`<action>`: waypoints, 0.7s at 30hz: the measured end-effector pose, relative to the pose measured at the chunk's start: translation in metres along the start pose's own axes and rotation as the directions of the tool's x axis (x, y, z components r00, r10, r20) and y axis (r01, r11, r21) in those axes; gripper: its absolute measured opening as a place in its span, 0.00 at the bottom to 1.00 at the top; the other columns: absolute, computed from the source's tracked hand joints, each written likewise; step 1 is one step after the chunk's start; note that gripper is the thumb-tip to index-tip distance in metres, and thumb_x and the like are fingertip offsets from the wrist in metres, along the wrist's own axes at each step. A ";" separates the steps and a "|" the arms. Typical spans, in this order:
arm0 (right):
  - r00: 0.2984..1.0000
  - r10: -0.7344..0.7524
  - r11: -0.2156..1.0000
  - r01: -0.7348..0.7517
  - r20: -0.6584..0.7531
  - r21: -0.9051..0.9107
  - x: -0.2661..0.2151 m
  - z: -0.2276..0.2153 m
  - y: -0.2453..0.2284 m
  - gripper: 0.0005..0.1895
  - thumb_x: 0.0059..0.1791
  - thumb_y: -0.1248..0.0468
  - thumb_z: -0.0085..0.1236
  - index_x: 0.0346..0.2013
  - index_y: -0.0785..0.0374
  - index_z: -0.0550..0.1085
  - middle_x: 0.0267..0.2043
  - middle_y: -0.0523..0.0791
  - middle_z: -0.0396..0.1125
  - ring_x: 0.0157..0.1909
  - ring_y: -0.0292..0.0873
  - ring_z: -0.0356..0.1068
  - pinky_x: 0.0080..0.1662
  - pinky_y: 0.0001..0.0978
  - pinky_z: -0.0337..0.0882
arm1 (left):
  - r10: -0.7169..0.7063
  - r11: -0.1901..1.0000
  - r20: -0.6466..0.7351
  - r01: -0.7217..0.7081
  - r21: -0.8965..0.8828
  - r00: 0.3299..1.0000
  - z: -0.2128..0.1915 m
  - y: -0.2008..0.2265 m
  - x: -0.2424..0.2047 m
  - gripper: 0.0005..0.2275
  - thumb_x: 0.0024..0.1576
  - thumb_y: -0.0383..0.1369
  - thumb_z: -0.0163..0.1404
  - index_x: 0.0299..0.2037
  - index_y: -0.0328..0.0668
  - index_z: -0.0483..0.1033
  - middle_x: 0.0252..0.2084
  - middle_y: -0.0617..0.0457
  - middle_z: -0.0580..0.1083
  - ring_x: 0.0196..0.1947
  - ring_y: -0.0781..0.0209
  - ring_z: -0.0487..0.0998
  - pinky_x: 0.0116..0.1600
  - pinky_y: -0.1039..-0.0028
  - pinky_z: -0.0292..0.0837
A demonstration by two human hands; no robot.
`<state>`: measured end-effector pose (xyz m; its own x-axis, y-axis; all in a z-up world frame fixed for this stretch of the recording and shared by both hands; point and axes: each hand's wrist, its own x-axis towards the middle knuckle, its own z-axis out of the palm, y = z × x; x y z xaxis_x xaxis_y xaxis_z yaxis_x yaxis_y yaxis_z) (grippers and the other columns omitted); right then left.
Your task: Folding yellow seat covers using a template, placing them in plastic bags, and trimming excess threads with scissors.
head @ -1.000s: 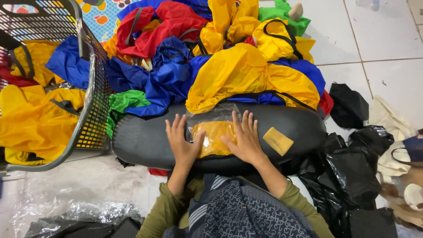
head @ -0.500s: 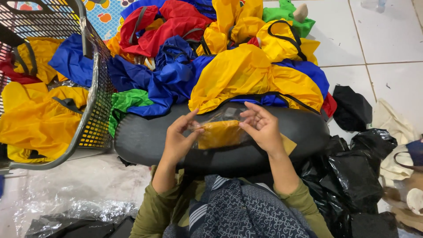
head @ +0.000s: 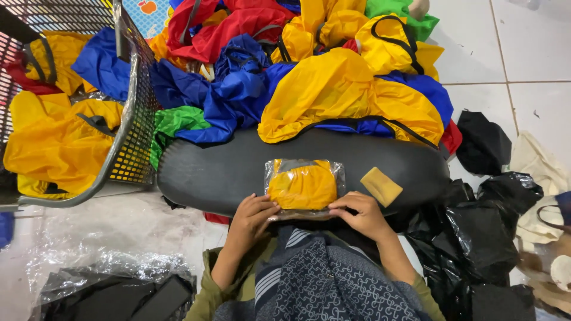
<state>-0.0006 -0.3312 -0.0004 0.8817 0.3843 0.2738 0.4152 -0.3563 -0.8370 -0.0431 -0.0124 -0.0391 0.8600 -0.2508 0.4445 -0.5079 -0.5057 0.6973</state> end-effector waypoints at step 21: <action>0.739 -0.668 0.586 0.444 -0.094 -0.678 0.018 0.072 -0.031 0.15 0.54 0.52 0.51 0.52 0.47 0.79 0.60 0.46 0.72 0.64 0.52 0.69 0.63 0.53 0.64 | -0.268 0.853 -0.337 0.385 0.353 0.903 0.038 0.019 0.039 0.09 0.38 0.32 0.62 0.14 0.52 0.72 0.15 0.62 0.68 0.24 0.59 0.75 0.36 0.72 0.64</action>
<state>-0.0137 -0.2514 -0.0036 0.3950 0.4421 0.8053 0.7868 -0.6153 -0.0481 -0.0170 -0.0633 -0.0302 0.8956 0.1868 0.4038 -0.0850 -0.8190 0.5675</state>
